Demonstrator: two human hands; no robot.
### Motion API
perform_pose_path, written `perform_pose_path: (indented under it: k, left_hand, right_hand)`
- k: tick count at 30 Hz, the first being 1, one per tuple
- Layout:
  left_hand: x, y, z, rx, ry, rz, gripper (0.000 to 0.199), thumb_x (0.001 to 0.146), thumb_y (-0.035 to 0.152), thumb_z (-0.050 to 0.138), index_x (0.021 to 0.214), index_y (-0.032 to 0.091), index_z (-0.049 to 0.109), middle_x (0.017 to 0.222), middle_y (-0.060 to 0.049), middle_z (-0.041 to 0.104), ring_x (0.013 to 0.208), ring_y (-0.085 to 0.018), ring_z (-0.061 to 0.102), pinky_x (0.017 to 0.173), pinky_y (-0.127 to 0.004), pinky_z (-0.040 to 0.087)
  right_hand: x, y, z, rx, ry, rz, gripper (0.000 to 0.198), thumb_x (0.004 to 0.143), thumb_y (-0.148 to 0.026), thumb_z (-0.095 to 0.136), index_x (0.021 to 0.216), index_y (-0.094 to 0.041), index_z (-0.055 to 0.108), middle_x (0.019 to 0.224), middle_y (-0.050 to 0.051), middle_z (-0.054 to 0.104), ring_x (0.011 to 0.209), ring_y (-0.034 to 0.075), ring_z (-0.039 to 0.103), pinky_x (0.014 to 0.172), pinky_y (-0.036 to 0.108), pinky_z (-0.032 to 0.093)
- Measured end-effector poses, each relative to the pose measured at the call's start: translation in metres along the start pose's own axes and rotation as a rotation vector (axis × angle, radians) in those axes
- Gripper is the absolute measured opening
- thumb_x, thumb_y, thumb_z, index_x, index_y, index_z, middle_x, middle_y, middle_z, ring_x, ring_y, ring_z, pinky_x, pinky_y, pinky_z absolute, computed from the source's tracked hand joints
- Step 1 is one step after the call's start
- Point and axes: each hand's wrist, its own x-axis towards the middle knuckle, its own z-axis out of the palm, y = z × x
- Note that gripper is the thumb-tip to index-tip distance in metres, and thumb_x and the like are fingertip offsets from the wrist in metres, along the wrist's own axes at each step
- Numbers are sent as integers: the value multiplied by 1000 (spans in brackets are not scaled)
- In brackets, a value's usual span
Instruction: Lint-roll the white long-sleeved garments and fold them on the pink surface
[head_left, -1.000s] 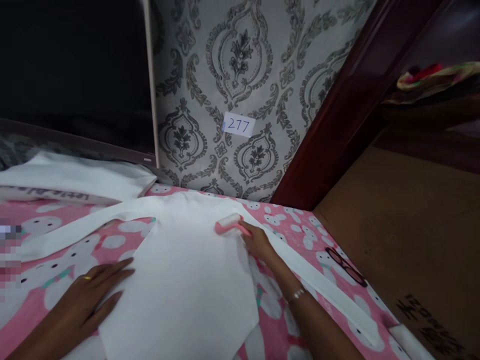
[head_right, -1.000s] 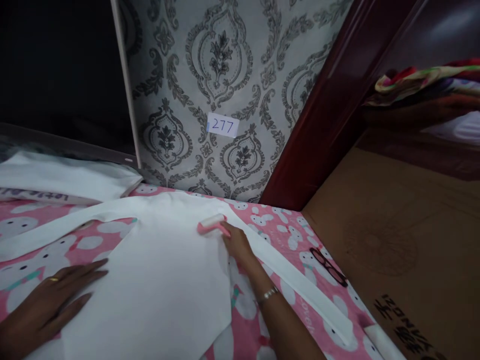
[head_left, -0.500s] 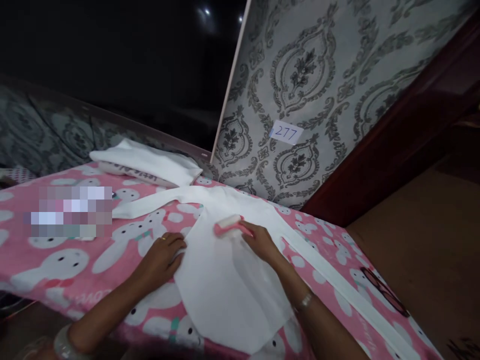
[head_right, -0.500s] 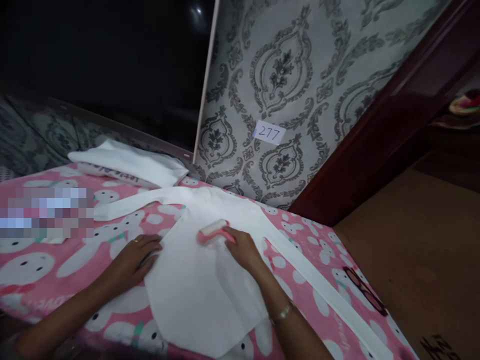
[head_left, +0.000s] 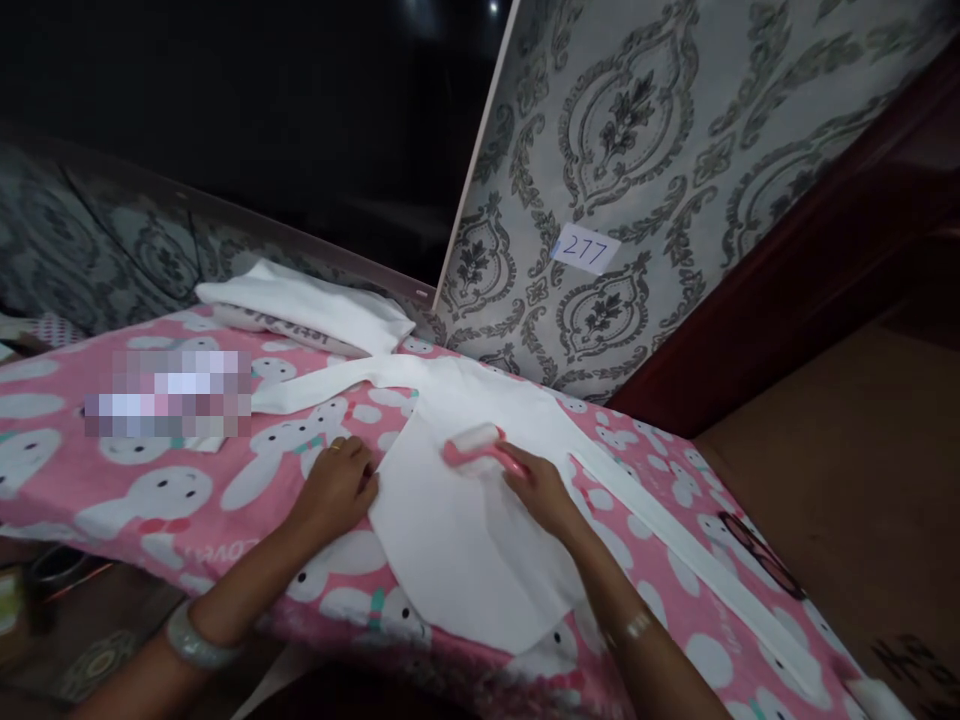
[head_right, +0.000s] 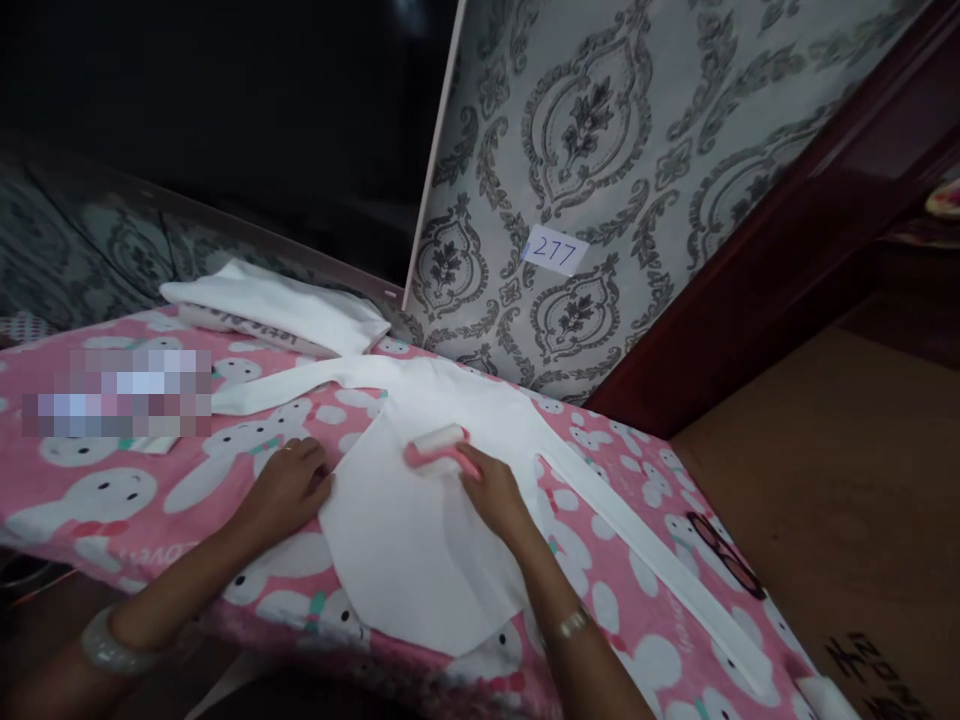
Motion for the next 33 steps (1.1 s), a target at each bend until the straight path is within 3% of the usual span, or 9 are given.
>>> perform_pose_path:
  k: [5, 9, 12, 16, 19, 21, 24, 28, 33]
  left_hand:
    - [1, -1, 0, -6, -8, 16, 13, 79, 24, 49, 70, 20, 57, 85, -11, 60, 82, -27, 56, 78, -44, 46]
    - [2, -3, 3, -82, 36, 11, 13, 77, 24, 50, 65, 21, 53, 90, -11, 62, 85, -26, 57, 81, -43, 47]
    - [1, -5, 5, -159, 73, -17, 14, 74, 22, 49, 60, 21, 50, 93, -11, 62, 87, -25, 58, 83, -42, 47]
    - [-1, -8, 5, -334, 141, -91, 12, 75, 25, 49, 65, 20, 52, 98, -10, 60, 87, -22, 58, 77, -37, 49]
    - [-2, -11, 3, -466, 287, -243, 10, 75, 27, 49, 76, 20, 57, 94, -6, 57, 83, -19, 56, 71, -34, 48]
    - [-3, -13, 2, -508, 375, -345, 13, 74, 28, 51, 81, 20, 58, 91, -5, 54, 79, -18, 55, 70, -33, 48]
    - [-3, -14, 1, -526, 406, -415, 17, 74, 31, 52, 86, 20, 59, 92, -3, 52, 73, -16, 52, 68, -32, 48]
    - [-3, -8, 1, -417, 261, -227, 18, 77, 36, 54, 85, 20, 59, 92, -4, 52, 78, -18, 53, 72, -34, 47]
    - [0, -2, 1, -152, 38, -1, 15, 72, 33, 58, 67, 20, 57, 92, -9, 58, 87, -26, 54, 82, -43, 46]
  right_hand:
    - [-121, 31, -78, 42, -99, 189, 45, 80, -43, 61, 124, -37, 69, 130, 5, 67, 119, 31, 64, 104, 51, 48]
    - [-149, 31, -108, 20, -126, 252, 37, 73, -55, 66, 110, -56, 71, 127, 6, 68, 118, 33, 63, 101, 47, 50]
    - [-120, 20, -90, 42, -110, 186, 42, 77, -47, 64, 118, -45, 71, 127, 4, 68, 117, 32, 65, 103, 49, 48]
    - [-42, -5, -36, 72, -181, -51, 48, 80, -26, 58, 126, -26, 69, 129, 3, 68, 117, 29, 65, 103, 46, 48]
    - [20, -30, 7, 86, -229, -157, 48, 79, -14, 57, 125, -24, 70, 120, 3, 73, 105, 26, 69, 97, 42, 52]
    - [48, -44, 30, 122, -199, -183, 50, 78, -10, 60, 125, -23, 69, 125, 4, 71, 111, 25, 67, 100, 40, 50]
    - [59, -49, 45, 162, -159, -195, 51, 78, -10, 62, 127, -21, 68, 132, 6, 66, 122, 25, 62, 106, 40, 45]
    - [5, -21, 19, 167, -175, -182, 51, 81, -15, 59, 131, -22, 65, 134, 5, 65, 122, 26, 62, 108, 43, 44]
    - [-103, 23, -60, 109, -220, 21, 45, 88, -37, 60, 131, -27, 66, 136, 6, 63, 125, 30, 60, 107, 48, 46]
